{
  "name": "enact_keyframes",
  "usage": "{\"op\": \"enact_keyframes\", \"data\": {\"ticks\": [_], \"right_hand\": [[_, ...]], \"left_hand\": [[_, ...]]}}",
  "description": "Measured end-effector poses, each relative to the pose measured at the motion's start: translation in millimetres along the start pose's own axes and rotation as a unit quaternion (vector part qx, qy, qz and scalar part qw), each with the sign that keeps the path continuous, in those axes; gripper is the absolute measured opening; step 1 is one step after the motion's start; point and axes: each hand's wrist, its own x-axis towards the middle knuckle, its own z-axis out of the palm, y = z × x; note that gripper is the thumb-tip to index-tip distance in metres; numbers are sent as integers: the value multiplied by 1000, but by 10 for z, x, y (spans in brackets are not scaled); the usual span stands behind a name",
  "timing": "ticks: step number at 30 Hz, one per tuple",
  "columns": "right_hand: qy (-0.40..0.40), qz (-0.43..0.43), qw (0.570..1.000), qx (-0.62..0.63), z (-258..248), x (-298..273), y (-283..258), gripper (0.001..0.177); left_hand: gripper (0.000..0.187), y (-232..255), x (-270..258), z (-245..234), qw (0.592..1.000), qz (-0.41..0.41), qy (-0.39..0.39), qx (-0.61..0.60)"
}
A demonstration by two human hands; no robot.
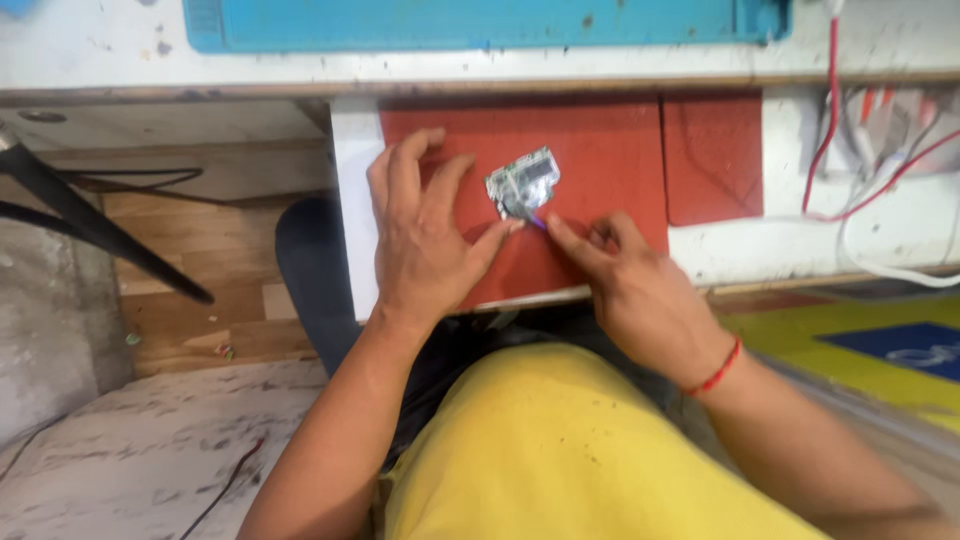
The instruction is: The person uses a heat gun to apply hot air to a small circuit board placed on a red mat. They then use a toothbrush to scrub the surface of the board, removing residue or flux. The person flips the board over to clean the other side.
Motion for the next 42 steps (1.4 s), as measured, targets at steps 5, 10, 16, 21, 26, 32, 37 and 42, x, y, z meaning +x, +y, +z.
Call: {"op": "enact_keyframes", "data": {"ticks": [5, 10, 16, 21, 26, 32, 37, 42], "right_hand": [[-15, 19, 999, -27, 165, 218, -5, 61], [17, 41, 999, -22, -22, 245, 118, 65], [3, 2, 1000, -14, 19, 176, 59, 74], [-54, 37, 997, -32, -4, 189, 17, 73], [19, -1, 1000, 13, 56, 175, 33, 65], [-31, 43, 999, 4, 39, 125, -3, 69], [10, 24, 1000, 15, 140, 261, -21, 67], [49, 51, 997, 18, 47, 63, 5, 65]], "left_hand": [[60, -45, 12, -1, 1000, 1, 0, 25], [57, 54, 88, -34, 998, 17, 0, 68], [49, 52, 75, -55, 998, 24, -13, 61], [50, 64, 56, -80, 999, 4, -9, 52], [57, 71, 63, -101, 999, 0, -18, 49], [57, 57, 82, -101, 999, -2, -24, 48], [56, 41, 54, -84, 1000, -10, -15, 25], [63, 60, 103, -115, 1000, -4, -14, 21]]}}
